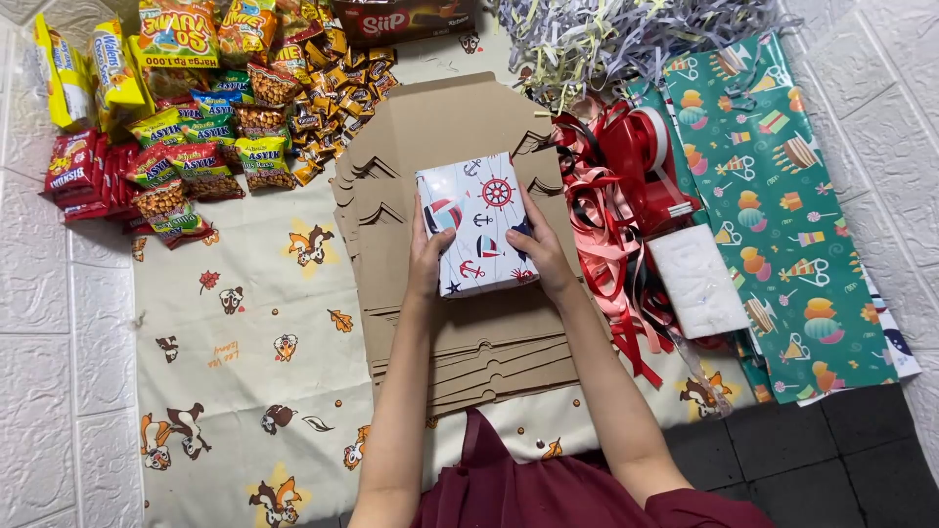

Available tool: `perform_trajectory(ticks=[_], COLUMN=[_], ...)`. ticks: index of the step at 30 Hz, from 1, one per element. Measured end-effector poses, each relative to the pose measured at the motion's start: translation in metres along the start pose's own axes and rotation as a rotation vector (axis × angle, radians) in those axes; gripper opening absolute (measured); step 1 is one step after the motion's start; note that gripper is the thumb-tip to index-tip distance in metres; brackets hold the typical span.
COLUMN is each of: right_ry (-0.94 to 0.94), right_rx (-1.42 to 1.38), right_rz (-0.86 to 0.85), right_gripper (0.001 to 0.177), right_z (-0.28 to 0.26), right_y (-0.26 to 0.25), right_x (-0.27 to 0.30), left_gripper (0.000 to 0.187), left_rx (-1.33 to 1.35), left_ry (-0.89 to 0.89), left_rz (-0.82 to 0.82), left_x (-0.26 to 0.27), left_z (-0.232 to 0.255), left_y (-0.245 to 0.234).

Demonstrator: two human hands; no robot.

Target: Tying a black decorative ribbon around a small patterned gift box.

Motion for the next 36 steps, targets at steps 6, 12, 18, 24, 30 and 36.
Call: perform_trajectory(ticks=[6,12,18,24,30,36], right_ry=[0.015,0.034,-0.025,-0.103,0.021,-0.153], right_rx=[-0.011,0.022,0.582,1.608,1.594,1.32], right_rz=[-0.001,0.046,0.364,1.041,1.064,0.916], right_gripper=[0.071,0.067,0.041,0.023,0.012,0.009], right_z=[0.0,-0.009,-0.047,-0.067,-0.059,-0.102], right_y=[0.0,0.005,-0.017,-0.092,-0.123,-0.092], right_x=[-0.002,0.004,0.023,0.048,0.048,0.07], left_gripper=[0.086,0.086,0.085,0.087,0.099,0.077], left_rx=[0.025,0.015,-0.023,-0.062,-0.35,-0.976], left_ry=[0.007,-0.006,-0.036,-0.053,-0.102,0.387], left_rz=[0.012,0.025,0.041,0.058,0.001,-0.035], left_x=[-0.002,0.0,0.005,0.007,0.014,0.001], left_z=[0.002,-0.001,0.001,0.004,0.047,0.139], left_y=[0.001,-0.003,-0.003,-0.001,0.021,0.07])
Point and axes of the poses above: each hand's wrist, its own x-axis away from the middle knuckle, its own y-axis out of the palm, z = x × y, the point moved 10 cm from there along -x, towards the middle knuckle, and after that the axes turned 8 degrees about y, right-handed, at the moved point
